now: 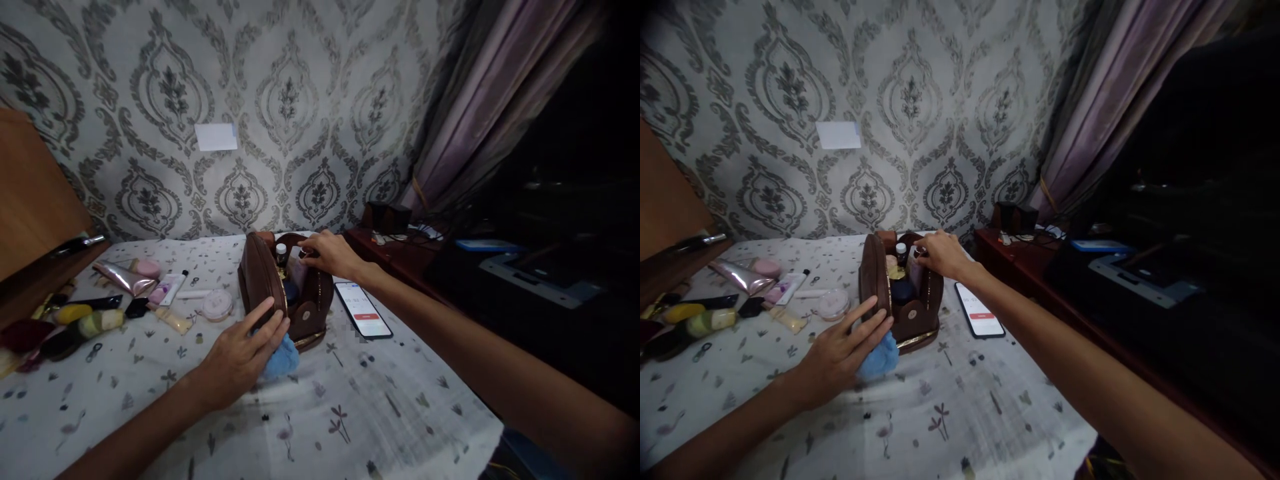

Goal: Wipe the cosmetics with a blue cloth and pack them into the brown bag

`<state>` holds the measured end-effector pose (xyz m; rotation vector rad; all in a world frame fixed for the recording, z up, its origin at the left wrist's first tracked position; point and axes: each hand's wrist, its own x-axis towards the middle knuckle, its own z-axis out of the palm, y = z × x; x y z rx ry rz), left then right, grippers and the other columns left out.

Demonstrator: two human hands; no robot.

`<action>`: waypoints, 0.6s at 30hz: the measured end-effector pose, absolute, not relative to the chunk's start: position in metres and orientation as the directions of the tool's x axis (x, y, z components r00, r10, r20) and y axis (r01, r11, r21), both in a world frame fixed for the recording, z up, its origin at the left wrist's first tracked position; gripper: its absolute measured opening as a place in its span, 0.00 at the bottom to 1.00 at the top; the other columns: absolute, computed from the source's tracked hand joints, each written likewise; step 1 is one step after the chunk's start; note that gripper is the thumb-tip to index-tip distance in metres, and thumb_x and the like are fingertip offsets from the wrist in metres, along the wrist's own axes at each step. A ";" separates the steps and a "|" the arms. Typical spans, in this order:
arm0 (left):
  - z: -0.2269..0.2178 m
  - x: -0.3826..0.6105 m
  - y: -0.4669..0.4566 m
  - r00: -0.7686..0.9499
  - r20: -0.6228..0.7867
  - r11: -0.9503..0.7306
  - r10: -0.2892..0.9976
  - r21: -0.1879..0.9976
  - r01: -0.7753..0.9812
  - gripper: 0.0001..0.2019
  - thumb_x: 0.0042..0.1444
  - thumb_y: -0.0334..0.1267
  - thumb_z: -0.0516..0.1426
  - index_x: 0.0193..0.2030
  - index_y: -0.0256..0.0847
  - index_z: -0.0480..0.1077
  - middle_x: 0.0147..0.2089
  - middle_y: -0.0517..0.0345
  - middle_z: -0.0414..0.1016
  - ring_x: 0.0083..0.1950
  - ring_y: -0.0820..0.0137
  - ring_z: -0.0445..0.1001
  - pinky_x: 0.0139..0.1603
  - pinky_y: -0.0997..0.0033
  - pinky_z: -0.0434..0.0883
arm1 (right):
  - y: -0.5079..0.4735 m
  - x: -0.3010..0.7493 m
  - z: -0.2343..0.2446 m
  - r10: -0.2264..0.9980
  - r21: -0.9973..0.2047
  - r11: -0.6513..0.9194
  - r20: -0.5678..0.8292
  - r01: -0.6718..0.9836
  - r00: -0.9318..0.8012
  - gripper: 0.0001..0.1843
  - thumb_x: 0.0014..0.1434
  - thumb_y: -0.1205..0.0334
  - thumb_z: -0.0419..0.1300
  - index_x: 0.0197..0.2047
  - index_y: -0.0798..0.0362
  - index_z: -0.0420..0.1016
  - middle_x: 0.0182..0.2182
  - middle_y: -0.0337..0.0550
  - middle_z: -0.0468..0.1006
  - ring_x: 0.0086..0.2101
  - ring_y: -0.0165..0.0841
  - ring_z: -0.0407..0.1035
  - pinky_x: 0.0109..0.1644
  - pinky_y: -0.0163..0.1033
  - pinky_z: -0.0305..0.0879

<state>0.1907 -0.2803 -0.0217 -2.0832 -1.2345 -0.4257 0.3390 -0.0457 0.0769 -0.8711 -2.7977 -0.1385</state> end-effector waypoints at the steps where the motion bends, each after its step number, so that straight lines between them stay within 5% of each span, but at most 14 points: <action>1: -0.022 0.191 -0.280 0.500 0.577 -0.327 0.646 -0.382 0.864 0.26 0.63 0.21 0.45 0.67 0.29 0.61 0.64 0.43 0.70 0.74 0.50 0.54 0.48 0.63 0.78 | -0.044 0.339 0.074 0.539 0.006 0.831 0.240 0.557 -0.807 0.22 0.62 0.56 0.62 0.59 0.49 0.76 0.55 0.50 0.76 0.55 0.47 0.68 0.55 0.46 0.64; 6: -0.022 0.190 -0.280 0.512 0.576 -0.331 0.637 -0.396 0.857 0.24 0.65 0.23 0.45 0.67 0.28 0.61 0.65 0.42 0.69 0.74 0.49 0.53 0.49 0.61 0.78 | -0.033 0.339 0.064 0.556 -0.134 0.823 0.385 0.552 -0.736 0.20 0.62 0.59 0.61 0.57 0.50 0.78 0.54 0.51 0.76 0.55 0.43 0.69 0.59 0.45 0.65; 12: -0.023 0.189 -0.280 0.517 0.588 -0.340 0.623 -0.392 0.855 0.24 0.65 0.23 0.45 0.67 0.27 0.61 0.66 0.40 0.68 0.75 0.49 0.50 0.52 0.60 0.78 | -0.019 0.330 0.065 0.706 -0.363 0.703 0.256 0.612 -0.660 0.16 0.57 0.59 0.66 0.49 0.46 0.83 0.42 0.40 0.85 0.44 0.38 0.77 0.49 0.39 0.70; 18: -0.027 0.188 -0.280 0.503 0.574 -0.336 0.646 -0.378 0.863 0.25 0.64 0.21 0.45 0.68 0.28 0.59 0.67 0.40 0.67 0.76 0.50 0.47 0.54 0.58 0.78 | -0.006 0.322 0.065 0.739 -0.379 0.665 0.211 0.643 -0.640 0.16 0.55 0.60 0.67 0.48 0.48 0.83 0.43 0.41 0.85 0.48 0.38 0.76 0.51 0.37 0.69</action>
